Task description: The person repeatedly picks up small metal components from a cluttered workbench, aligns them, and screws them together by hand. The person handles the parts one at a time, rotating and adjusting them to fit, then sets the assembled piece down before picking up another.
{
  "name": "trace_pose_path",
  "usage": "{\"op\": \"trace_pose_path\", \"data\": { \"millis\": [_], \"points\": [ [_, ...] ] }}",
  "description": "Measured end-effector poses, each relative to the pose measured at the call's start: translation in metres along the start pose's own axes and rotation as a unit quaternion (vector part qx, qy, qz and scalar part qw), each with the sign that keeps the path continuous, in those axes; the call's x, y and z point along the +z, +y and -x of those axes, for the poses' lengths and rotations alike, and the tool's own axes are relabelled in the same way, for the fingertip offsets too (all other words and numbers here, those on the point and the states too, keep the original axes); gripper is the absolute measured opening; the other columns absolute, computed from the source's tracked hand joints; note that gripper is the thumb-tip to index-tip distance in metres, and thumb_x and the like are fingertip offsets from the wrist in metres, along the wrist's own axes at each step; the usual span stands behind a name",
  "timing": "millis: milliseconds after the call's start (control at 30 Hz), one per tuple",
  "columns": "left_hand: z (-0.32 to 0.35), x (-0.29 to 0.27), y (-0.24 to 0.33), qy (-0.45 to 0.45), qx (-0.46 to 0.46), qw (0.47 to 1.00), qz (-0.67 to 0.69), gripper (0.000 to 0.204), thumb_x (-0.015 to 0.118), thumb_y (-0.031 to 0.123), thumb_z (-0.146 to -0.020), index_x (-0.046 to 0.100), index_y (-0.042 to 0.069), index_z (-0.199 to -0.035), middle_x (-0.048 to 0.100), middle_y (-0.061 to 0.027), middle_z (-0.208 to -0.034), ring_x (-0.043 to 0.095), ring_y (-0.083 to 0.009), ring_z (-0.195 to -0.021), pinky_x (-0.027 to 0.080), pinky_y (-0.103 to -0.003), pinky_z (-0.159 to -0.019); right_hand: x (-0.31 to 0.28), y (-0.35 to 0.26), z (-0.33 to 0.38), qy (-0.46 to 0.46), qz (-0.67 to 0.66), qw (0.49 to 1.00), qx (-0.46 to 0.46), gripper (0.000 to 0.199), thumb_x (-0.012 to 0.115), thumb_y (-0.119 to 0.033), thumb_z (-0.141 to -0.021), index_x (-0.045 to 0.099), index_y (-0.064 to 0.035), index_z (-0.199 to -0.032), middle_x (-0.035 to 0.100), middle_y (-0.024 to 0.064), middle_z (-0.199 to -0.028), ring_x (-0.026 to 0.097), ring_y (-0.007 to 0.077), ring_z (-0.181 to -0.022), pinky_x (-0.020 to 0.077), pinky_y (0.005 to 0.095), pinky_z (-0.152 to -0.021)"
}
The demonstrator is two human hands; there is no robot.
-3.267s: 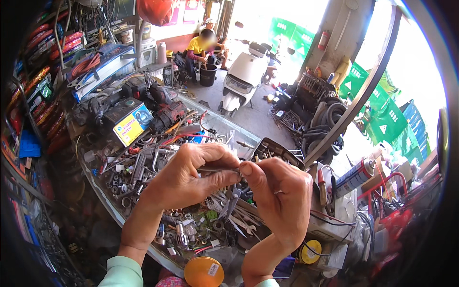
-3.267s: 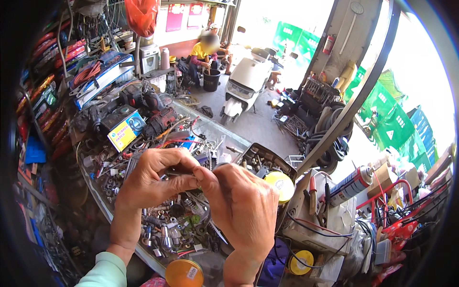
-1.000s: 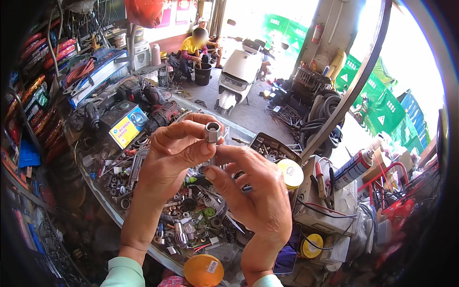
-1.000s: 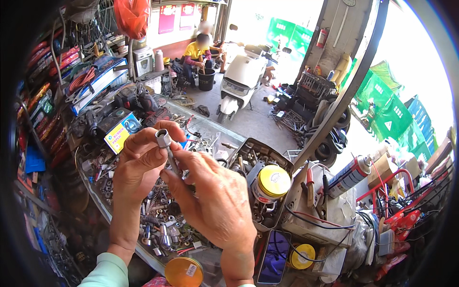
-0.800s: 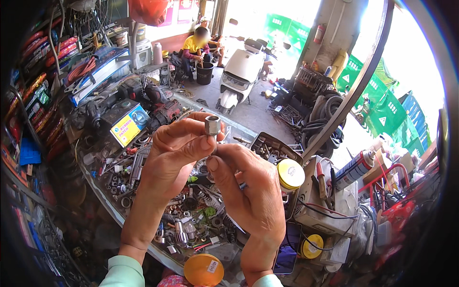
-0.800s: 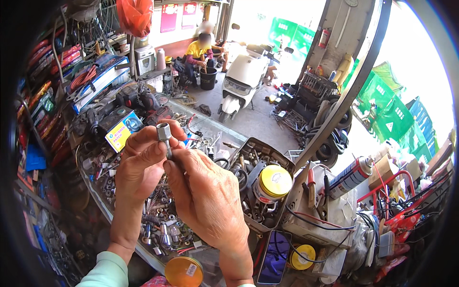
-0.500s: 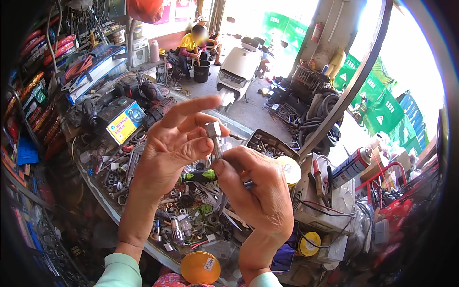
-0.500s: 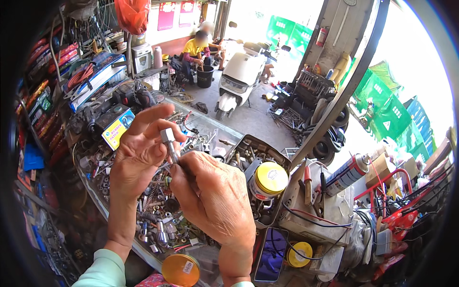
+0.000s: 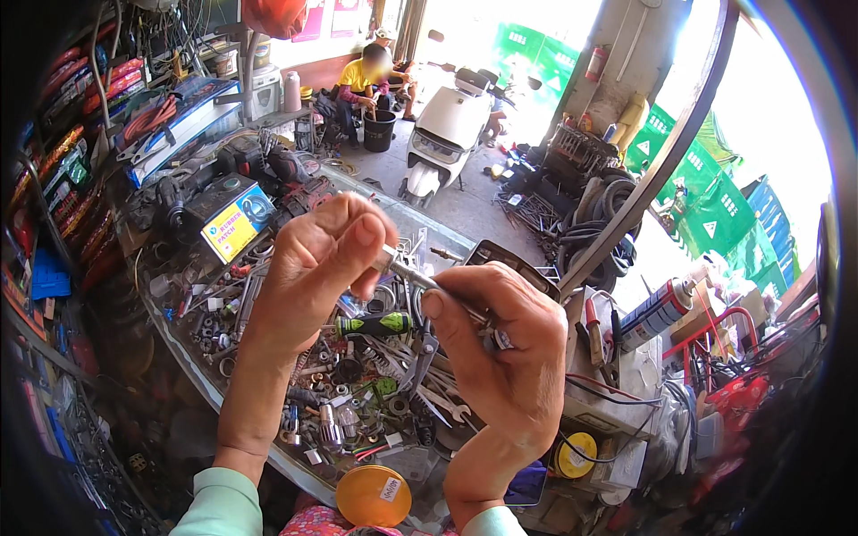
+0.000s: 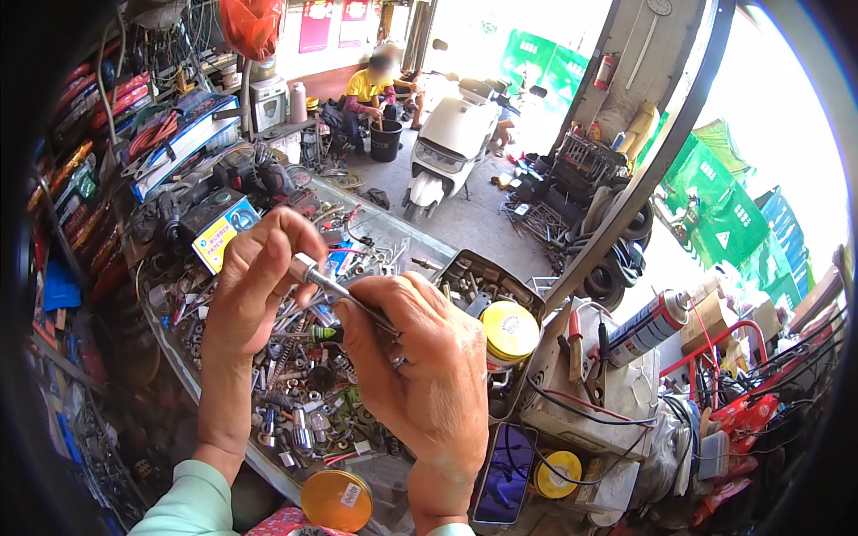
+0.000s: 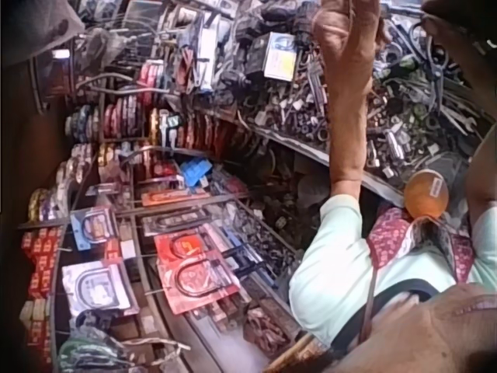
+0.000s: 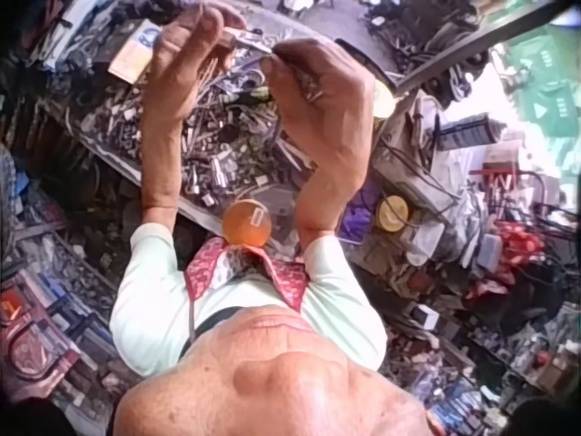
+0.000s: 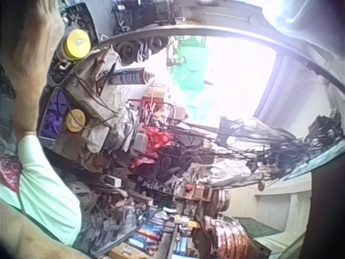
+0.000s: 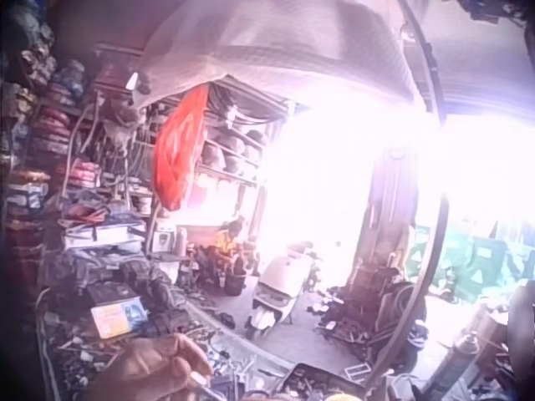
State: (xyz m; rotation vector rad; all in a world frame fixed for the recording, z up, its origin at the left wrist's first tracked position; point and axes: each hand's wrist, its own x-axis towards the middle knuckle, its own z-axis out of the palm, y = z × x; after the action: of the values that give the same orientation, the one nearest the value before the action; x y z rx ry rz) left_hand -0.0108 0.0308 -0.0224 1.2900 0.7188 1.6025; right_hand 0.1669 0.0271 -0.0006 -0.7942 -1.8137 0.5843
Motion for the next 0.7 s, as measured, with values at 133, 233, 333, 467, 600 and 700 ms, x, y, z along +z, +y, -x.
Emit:
{"op": "trace_pose_path", "data": {
  "millis": [133, 233, 333, 467, 600, 700],
  "points": [
    [0.0, 0.007, -0.004, -0.005, 0.092, 0.994, -0.055, 0.03, 0.07, 0.019, -0.086, 0.056, -0.001, -0.104, 0.061, -0.0058, -0.086, 0.055, -0.0075, -0.064, 0.047, -0.019, -0.059, 0.002, 0.002, -0.002, 0.006, 0.033, 0.999, -0.023, 0.008, 0.069, 0.002, -0.078, 0.064, 0.0029, -0.085, 0.061, 0.0084, -0.069, 0.056, 0.0129, -0.061, 0.0433, 0.0247, -0.058],
    [0.0, 0.006, -0.004, -0.015, 0.043, 0.996, -0.073, 0.024, 0.067, 0.011, -0.087, 0.057, -0.001, -0.105, 0.062, -0.0058, -0.083, 0.056, -0.0075, -0.064, 0.047, -0.018, -0.056, -0.001, 0.011, -0.002, 0.002, 0.069, 0.997, -0.04, 0.009, 0.069, 0.0, -0.078, 0.065, 0.001, -0.086, 0.06, 0.0093, -0.069, 0.057, 0.017, -0.059, 0.0433, 0.0273, -0.055],
    [0.002, 0.006, 0.003, -0.004, -0.024, 0.994, -0.106, 0.021, 0.06, 0.02, -0.093, 0.059, 0.001, -0.101, 0.06, -0.0032, -0.076, 0.051, -0.0045, -0.055, 0.039, -0.018, -0.046, -0.001, 0.011, -0.001, -0.005, 0.064, 0.997, -0.048, 0.008, 0.068, -0.004, -0.079, 0.065, -0.0021, -0.087, 0.058, 0.0108, -0.069, 0.058, 0.025, -0.056, 0.0433, 0.0319, -0.051],
    [0.002, 0.006, 0.004, 0.007, -0.039, 0.996, -0.074, 0.025, 0.06, 0.025, -0.094, 0.059, 0.001, -0.1, 0.06, -0.0037, -0.079, 0.051, -0.0042, -0.054, 0.036, -0.017, -0.044, -0.002, 0.007, 0.0, -0.001, 0.053, 0.998, -0.031, 0.008, 0.068, -0.004, -0.08, 0.065, -0.0019, -0.087, 0.057, 0.0103, -0.067, 0.057, 0.0238, -0.054, 0.0427, 0.0311, -0.05],
    [-0.001, 0.014, -0.011, 0.031, 0.095, 0.989, -0.106, 0.026, 0.061, 0.026, -0.094, 0.059, 0.001, -0.099, 0.06, -0.0042, -0.082, 0.052, -0.0048, -0.054, 0.036, -0.017, -0.045, -0.002, 0.007, -0.001, 0.016, 0.056, 0.998, -0.019, 0.007, 0.068, -0.003, -0.08, 0.066, -0.0014, -0.087, 0.057, 0.0098, -0.067, 0.056, 0.0206, -0.052, 0.0426, 0.0299, -0.049],
    [0.0, 0.007, -0.009, -0.015, 0.066, 0.992, -0.104, 0.026, 0.061, 0.025, -0.093, 0.059, 0.0, -0.102, 0.06, -0.0042, -0.083, 0.053, -0.0052, -0.054, 0.036, -0.016, -0.044, -0.003, 0.01, -0.002, 0.011, 0.058, 0.998, -0.014, 0.007, 0.068, -0.003, -0.08, 0.066, -0.0011, -0.086, 0.057, 0.0094, -0.066, 0.056, 0.0188, -0.05, 0.0426, 0.0293, -0.048]
  ]
}}
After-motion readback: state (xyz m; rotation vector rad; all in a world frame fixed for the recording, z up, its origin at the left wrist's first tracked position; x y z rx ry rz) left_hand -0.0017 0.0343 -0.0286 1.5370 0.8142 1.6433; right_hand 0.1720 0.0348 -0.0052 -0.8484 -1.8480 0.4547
